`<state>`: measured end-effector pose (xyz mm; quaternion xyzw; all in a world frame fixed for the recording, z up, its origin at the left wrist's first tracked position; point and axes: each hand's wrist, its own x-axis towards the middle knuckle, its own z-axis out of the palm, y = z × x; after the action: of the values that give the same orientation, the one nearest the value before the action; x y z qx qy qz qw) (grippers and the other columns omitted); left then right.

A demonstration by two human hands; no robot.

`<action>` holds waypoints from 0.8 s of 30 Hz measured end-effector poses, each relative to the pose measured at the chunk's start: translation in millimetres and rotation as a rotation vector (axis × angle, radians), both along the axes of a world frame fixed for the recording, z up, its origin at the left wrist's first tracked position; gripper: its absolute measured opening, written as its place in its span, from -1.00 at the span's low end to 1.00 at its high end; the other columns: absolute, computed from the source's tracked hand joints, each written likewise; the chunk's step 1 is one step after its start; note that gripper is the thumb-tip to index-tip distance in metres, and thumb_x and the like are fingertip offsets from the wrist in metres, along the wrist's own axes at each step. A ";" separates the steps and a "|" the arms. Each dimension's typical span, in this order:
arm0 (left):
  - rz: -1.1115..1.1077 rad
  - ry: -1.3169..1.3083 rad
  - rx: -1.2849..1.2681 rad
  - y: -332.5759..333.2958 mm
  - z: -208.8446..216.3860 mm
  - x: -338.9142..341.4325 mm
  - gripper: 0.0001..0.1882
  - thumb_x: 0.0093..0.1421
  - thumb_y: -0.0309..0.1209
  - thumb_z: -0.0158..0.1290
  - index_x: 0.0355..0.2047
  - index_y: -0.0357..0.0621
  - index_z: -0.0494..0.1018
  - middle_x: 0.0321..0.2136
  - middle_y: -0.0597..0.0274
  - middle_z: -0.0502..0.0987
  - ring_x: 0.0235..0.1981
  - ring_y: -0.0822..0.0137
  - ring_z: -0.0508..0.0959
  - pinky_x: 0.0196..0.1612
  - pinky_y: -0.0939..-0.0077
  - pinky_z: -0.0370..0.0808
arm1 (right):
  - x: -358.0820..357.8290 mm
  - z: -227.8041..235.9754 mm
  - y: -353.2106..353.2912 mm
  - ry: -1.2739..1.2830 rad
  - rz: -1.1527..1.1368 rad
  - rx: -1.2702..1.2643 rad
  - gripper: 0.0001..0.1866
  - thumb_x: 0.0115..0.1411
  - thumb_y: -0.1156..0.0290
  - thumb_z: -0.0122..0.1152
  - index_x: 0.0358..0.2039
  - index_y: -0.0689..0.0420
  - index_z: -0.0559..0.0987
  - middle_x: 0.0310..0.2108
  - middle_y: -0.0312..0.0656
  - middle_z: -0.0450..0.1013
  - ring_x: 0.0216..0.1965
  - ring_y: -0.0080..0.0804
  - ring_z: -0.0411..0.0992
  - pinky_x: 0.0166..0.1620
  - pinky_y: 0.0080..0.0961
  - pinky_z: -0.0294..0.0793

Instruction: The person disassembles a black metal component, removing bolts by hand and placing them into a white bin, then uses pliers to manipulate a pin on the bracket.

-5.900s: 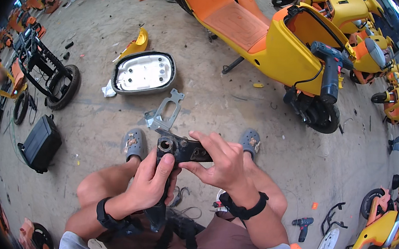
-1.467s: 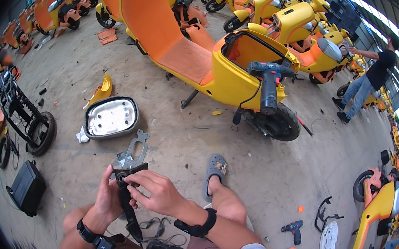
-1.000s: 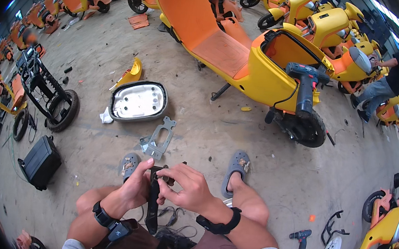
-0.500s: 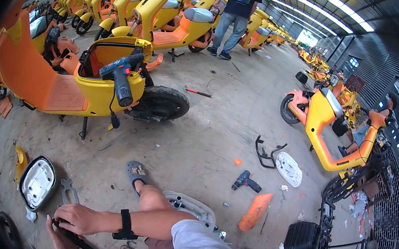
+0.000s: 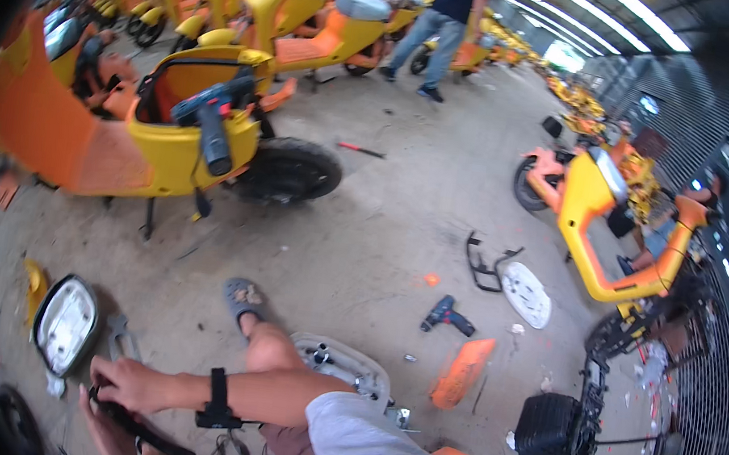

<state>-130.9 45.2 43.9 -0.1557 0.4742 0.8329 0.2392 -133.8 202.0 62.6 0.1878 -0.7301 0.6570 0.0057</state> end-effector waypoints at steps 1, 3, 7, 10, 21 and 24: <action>-0.086 0.046 0.037 -4.4 -2.1 -0.3 -0.34 0.27 0.27 -0.26 -0.12 -0.07 0.43 -0.34 0.30 0.52 -0.36 0.41 0.52 -0.35 0.46 0.47 | 0.8 -8.1 -5.3 -0.145 -0.039 -0.098 -0.81 0.20 0.44 0.15 -0.25 0.23 0.37 -0.44 -0.03 0.50 -0.42 -0.22 0.51 -0.34 -0.32 0.46; 0.014 0.033 0.081 2.1 -14.1 -3.1 -0.43 0.31 0.14 -0.20 -0.02 -0.08 0.42 -0.24 0.32 0.52 -0.32 0.39 0.50 -0.28 0.51 0.42 | 0.5 -13.6 -2.7 -0.125 -0.067 -0.133 -0.81 0.25 0.45 0.16 -0.20 0.21 0.38 -0.44 -0.14 0.50 -0.40 -0.49 0.46 -0.33 -0.46 0.46; -0.152 0.070 -0.136 -5.8 -8.4 -10.8 -0.52 0.31 0.03 -0.10 -0.14 -0.18 0.44 -0.35 0.22 0.52 -0.34 0.34 0.53 -0.19 0.37 0.51 | 8.2 -7.4 5.1 -0.095 -0.123 0.108 -0.78 0.24 0.46 0.19 -0.15 0.20 0.40 -0.38 -0.10 0.53 -0.39 -0.41 0.52 -0.29 -0.46 0.51; -0.231 0.021 -0.017 -11.1 5.8 -5.4 -0.48 0.31 0.07 -0.14 -0.12 -0.18 0.45 -0.30 0.23 0.53 -0.29 0.35 0.53 -0.13 0.37 0.47 | 12.5 -0.8 -2.0 0.014 -0.175 0.108 -0.79 0.20 0.41 0.23 -0.22 0.21 0.44 -0.44 -0.12 0.52 -0.47 -0.32 0.53 -0.37 -0.43 0.50; -0.247 -0.148 0.152 -16.6 20.8 -9.0 -0.17 0.12 0.39 -0.33 -0.28 -0.26 0.40 -0.61 0.17 0.41 -0.59 0.20 0.42 -0.31 0.25 0.40 | 4.2 -0.3 19.3 -0.412 -0.295 -0.601 -0.78 0.18 0.35 -0.03 -0.47 0.24 0.47 -0.56 -0.16 0.40 -0.59 -0.43 0.36 -0.55 -0.50 0.37; -0.264 -0.182 0.270 -19.1 25.5 -8.1 -0.09 0.04 0.46 -0.33 -0.31 -0.28 0.42 -0.66 0.20 0.34 -0.67 0.22 0.35 -0.35 0.20 0.36 | -9.7 -11.6 25.0 -0.865 -0.237 -0.780 -0.57 0.25 0.04 -0.10 -0.43 0.20 0.44 -0.54 -0.25 0.32 -0.64 -0.53 0.23 -0.62 -0.62 0.22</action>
<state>-139.1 26.1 69.4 -0.1334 0.3508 0.8328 0.4070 -143.5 227.0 51.0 -0.1959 -0.3868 0.8885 -0.1503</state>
